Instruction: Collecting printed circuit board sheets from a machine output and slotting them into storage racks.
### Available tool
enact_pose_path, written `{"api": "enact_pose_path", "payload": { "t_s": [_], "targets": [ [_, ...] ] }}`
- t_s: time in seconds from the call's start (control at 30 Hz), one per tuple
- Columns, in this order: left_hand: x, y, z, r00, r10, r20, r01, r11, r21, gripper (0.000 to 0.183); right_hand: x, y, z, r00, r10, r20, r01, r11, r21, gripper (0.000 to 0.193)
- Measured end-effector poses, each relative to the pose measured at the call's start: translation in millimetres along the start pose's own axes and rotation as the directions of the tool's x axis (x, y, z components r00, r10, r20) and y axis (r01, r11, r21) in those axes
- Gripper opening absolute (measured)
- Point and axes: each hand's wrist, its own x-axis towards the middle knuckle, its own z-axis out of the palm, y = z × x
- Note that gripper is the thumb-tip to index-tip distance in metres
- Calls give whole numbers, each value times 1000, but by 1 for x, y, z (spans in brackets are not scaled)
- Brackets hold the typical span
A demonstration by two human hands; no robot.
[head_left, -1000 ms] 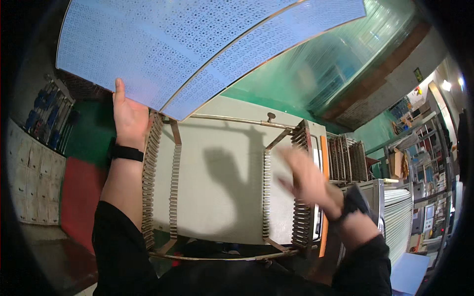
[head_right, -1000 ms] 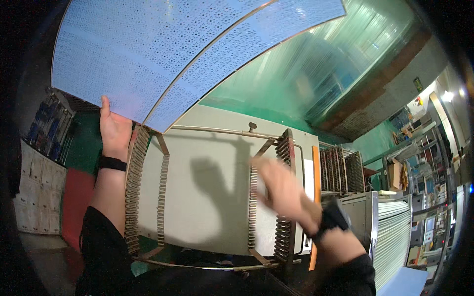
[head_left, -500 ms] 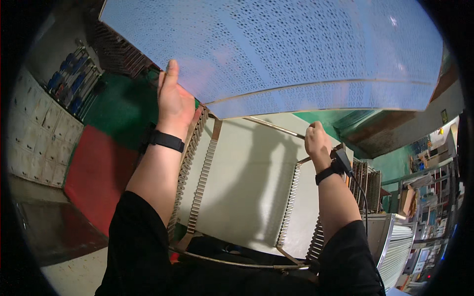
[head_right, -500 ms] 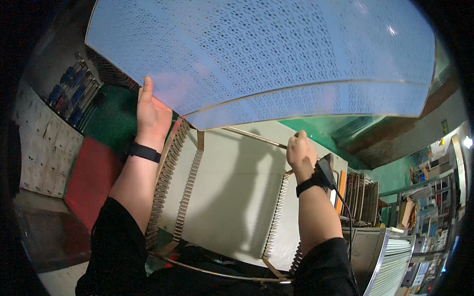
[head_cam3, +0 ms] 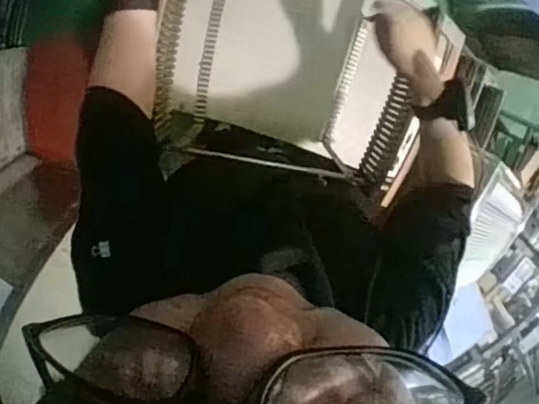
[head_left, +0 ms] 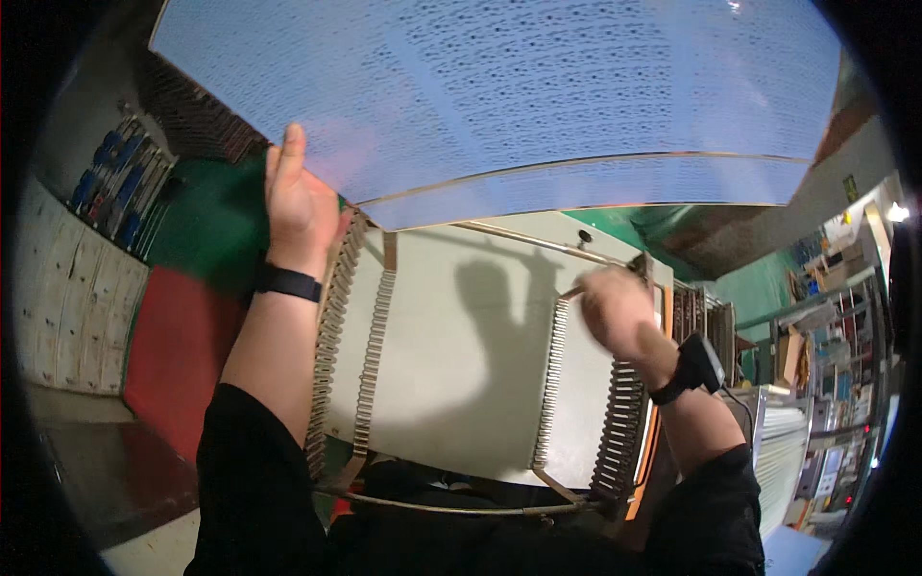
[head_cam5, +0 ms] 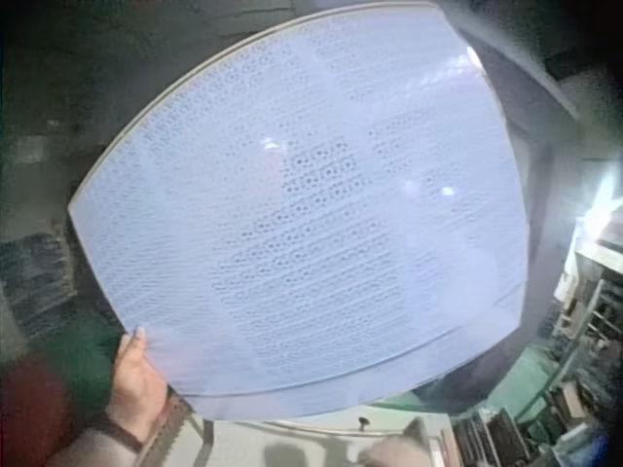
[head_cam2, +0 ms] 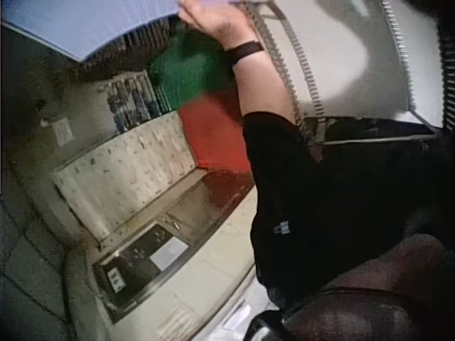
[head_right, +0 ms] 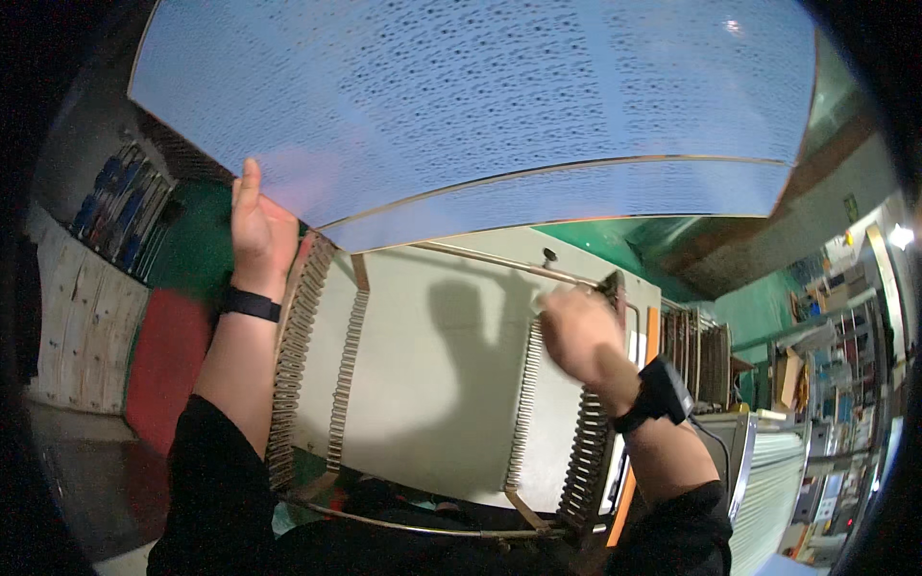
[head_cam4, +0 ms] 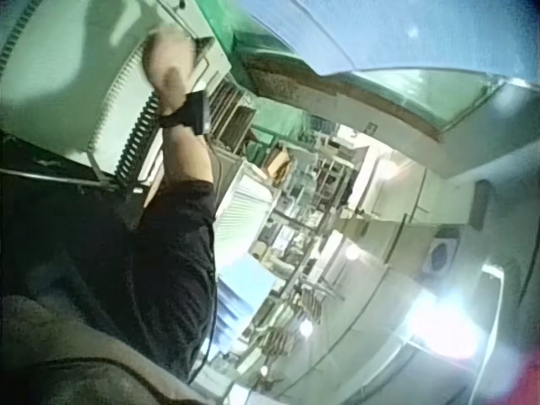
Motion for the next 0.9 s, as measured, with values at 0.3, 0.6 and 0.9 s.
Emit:
{"api": "enact_pose_path", "payload": {
  "t_s": [0.3,0.6,0.9],
  "targets": [
    [-5,-2,14,992,-36,118,29,998,63,43,-54,-35,-16,774,103,625,-76,995,-71,21],
    [-6,-3,14,998,-69,-13,70,982,177,43,-69,-23,-15,762,139,633,-70,989,-132,21],
    [-5,-7,10,994,-108,13,105,983,148,45,-68,-38,-3,831,54,553,-123,988,89,21]
  ]
}}
